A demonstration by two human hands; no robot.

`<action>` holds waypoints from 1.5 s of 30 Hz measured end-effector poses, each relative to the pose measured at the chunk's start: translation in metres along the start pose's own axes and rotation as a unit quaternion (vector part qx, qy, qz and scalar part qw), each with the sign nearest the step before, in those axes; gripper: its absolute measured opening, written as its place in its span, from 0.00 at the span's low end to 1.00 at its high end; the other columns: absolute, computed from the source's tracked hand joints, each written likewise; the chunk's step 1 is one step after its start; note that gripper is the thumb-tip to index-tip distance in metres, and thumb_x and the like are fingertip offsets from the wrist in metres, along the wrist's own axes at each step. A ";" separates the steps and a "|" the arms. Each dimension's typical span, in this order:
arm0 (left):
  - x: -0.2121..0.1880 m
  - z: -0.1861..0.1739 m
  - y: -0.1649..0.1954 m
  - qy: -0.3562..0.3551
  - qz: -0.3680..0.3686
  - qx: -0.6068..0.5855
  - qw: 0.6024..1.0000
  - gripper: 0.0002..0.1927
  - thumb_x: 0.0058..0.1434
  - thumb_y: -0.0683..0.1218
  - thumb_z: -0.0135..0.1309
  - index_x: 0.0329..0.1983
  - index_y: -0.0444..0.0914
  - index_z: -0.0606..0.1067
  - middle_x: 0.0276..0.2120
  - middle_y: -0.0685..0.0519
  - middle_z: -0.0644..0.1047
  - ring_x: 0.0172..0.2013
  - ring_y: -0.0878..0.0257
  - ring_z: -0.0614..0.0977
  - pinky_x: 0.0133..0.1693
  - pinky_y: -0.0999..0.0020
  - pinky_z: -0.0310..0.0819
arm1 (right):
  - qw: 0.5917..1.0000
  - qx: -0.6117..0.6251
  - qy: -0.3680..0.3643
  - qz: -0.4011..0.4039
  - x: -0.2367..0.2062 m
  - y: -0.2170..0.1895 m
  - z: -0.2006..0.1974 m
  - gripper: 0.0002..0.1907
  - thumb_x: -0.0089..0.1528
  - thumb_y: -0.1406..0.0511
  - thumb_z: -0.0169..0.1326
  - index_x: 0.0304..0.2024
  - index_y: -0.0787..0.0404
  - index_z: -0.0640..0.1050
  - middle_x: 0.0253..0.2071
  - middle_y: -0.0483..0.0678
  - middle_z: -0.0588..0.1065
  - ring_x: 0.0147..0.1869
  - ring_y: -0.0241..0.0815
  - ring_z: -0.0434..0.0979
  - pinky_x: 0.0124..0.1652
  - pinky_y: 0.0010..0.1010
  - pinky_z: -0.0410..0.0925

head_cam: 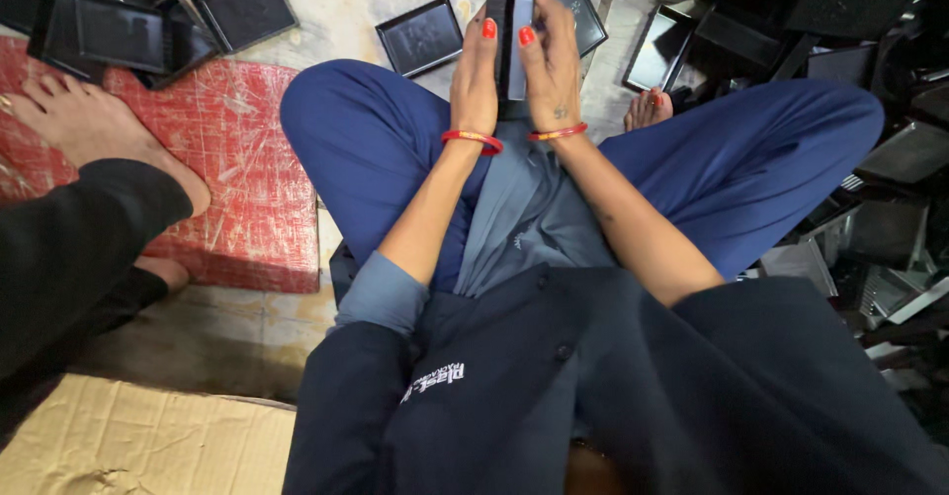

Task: The person sits on the floor and repeatedly picks up small black plastic cases, opens them, and inserts a black plastic insert with multiple slots. The person then closes the cases and stacks them. Another person is visible nearby, also handling similar items.

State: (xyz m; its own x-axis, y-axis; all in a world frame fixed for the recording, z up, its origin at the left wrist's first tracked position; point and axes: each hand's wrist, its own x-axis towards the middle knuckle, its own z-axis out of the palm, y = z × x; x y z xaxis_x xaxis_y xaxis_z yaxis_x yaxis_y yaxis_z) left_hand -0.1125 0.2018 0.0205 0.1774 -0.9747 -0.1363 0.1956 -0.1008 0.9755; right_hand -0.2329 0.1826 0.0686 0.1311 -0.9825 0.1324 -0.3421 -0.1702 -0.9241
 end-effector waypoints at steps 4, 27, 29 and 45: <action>0.002 -0.001 -0.012 0.003 -0.037 0.014 0.999 0.36 0.76 0.63 0.35 0.73 0.31 0.64 0.70 0.43 0.69 0.72 0.54 0.67 0.71 0.65 0.54 | 0.999 0.039 0.003 -0.013 -0.003 0.019 0.001 0.27 0.76 0.51 0.45 0.71 0.59 0.69 0.63 0.48 0.70 0.61 0.39 0.71 0.63 0.27 0.64; -0.007 0.004 0.027 -0.029 -0.050 0.088 0.994 0.32 0.73 0.62 0.39 0.73 0.42 0.62 0.60 0.41 0.77 0.62 0.51 0.78 0.60 0.62 0.70 | 0.999 -0.022 -0.029 -0.041 0.005 -0.001 0.000 0.31 0.71 0.46 0.47 0.66 0.61 0.68 0.56 0.54 0.69 0.49 0.45 0.71 0.49 0.34 0.67; -0.014 0.002 0.036 -0.113 0.006 0.074 0.991 0.34 0.72 0.60 0.47 0.74 0.39 0.58 0.62 0.39 0.74 0.63 0.51 0.75 0.62 0.61 0.68 | 0.995 -0.009 0.003 -0.099 0.005 0.017 -0.004 0.29 0.73 0.46 0.46 0.62 0.63 0.66 0.55 0.56 0.69 0.56 0.48 0.71 0.55 0.38 0.66; -0.019 0.016 0.011 -0.077 -0.086 -0.023 0.993 0.32 0.61 0.41 0.63 0.67 0.35 0.65 0.57 0.43 0.75 0.53 0.56 0.80 0.52 0.61 0.79 | 0.977 -0.188 0.103 0.023 0.060 0.066 -0.054 0.29 0.72 0.51 0.52 0.27 0.68 0.72 0.21 0.55 0.64 0.26 0.46 0.64 0.31 0.38 0.58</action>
State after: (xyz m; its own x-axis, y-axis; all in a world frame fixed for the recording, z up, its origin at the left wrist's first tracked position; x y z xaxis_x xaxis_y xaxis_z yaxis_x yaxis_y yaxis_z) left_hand -0.1294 0.2160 0.0361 -0.0111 -0.9632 -0.2686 0.2552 -0.2624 0.9306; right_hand -0.2977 0.1082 0.0346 -0.0697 -0.9775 0.1991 -0.6650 -0.1032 -0.7396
